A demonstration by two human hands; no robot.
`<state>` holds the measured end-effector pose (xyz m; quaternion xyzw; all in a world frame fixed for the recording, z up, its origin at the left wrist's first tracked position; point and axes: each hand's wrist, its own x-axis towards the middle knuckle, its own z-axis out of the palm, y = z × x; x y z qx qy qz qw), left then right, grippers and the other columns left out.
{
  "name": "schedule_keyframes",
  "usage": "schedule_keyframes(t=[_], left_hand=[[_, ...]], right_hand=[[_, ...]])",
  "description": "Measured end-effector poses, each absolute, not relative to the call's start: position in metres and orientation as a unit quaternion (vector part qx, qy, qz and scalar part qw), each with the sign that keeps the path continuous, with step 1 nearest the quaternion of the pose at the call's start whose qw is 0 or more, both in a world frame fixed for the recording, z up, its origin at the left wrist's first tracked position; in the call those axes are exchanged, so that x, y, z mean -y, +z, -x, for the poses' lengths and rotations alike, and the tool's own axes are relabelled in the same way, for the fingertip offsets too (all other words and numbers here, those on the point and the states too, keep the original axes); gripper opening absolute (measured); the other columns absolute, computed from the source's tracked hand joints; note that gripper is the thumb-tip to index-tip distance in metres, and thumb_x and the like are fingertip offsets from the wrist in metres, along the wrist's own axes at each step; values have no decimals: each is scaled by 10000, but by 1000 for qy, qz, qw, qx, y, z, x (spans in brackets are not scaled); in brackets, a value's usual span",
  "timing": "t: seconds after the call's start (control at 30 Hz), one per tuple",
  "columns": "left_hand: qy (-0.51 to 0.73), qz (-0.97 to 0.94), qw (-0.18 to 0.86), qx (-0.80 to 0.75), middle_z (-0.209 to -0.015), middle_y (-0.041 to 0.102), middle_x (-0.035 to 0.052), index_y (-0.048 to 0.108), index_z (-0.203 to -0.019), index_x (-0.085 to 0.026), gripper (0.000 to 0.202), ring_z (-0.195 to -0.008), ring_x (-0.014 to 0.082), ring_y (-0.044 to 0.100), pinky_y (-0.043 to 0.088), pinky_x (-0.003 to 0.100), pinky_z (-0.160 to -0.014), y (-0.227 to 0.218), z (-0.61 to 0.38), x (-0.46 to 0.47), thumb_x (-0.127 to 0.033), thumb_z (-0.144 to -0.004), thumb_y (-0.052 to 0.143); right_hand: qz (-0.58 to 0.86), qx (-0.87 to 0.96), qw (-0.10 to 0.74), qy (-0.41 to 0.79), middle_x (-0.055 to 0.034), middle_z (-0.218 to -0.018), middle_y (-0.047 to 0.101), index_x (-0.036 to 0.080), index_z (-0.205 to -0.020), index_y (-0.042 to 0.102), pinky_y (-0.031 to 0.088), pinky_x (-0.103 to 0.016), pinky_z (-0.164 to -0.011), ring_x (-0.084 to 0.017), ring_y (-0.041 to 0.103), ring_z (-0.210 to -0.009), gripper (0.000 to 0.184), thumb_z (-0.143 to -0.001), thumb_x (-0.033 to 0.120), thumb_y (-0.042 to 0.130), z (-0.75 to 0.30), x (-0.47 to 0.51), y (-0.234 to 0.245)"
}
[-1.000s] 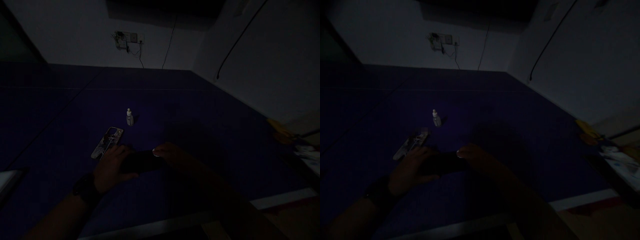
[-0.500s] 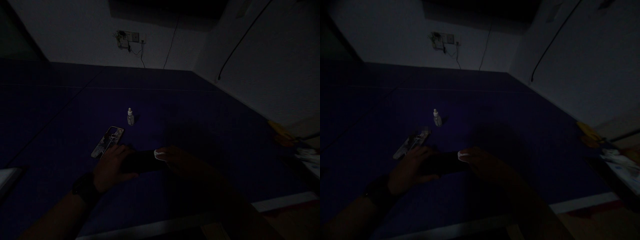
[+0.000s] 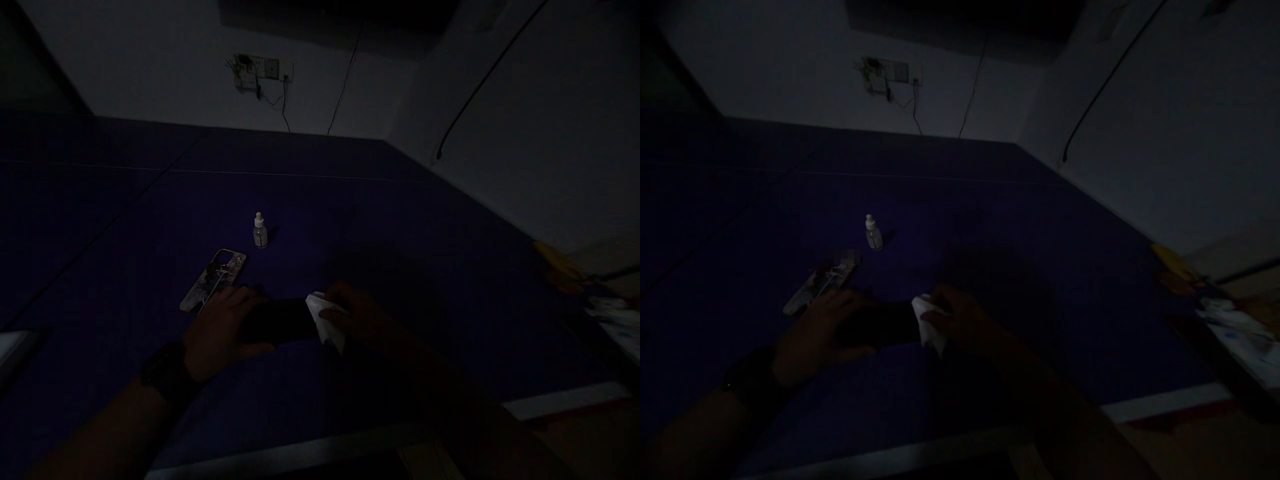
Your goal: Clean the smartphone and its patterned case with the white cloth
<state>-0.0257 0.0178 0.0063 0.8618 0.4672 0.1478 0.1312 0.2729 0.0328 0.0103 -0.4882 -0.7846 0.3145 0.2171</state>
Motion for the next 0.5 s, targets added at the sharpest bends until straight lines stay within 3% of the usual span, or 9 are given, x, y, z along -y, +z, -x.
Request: schedule_keyframes(t=[0.1,0.2,0.33,0.5], left_hand=[[145,-862,134,-467,-1205,641,56,609,-1254,-276,627,-1043,288,583,454,468,-925,7,26,-18,-549,-720,793],[145,-863,134,-465,-1203,644,61,607,-1257,-269,637,-1044,294,582,456,479,-925,8,26,-18,-541,-713,800],[151,-860,136,-467,-1192,652,62,614,-1247,-267,633,-1029,292,587,466,474,-910,10,23,-18,-517,-701,816],[146,-860,141,-469,-1190,654,63,620,-1242,-263,629,-1030,289,590,468,472,-916,11,23,-17,-515,-700,817]], right_hand=[[435,833,228,256,-94,-1019,657,186,-1043,589,506,-347,-795,-212,630,-900,160,-943,306,553,-276,-33,10],[344,883,246,203,-142,-1145,617,183,-1158,552,519,-386,-876,-239,601,-1038,257,-902,192,541,-280,-33,8],[278,915,249,153,-133,-1174,629,204,-1259,524,540,-396,-908,-231,606,-1093,327,-938,148,496,-279,-34,0],[250,938,233,52,-117,-1093,689,187,-1178,598,552,-389,-923,-216,649,-1067,228,-1001,161,458,-278,-35,-10]])
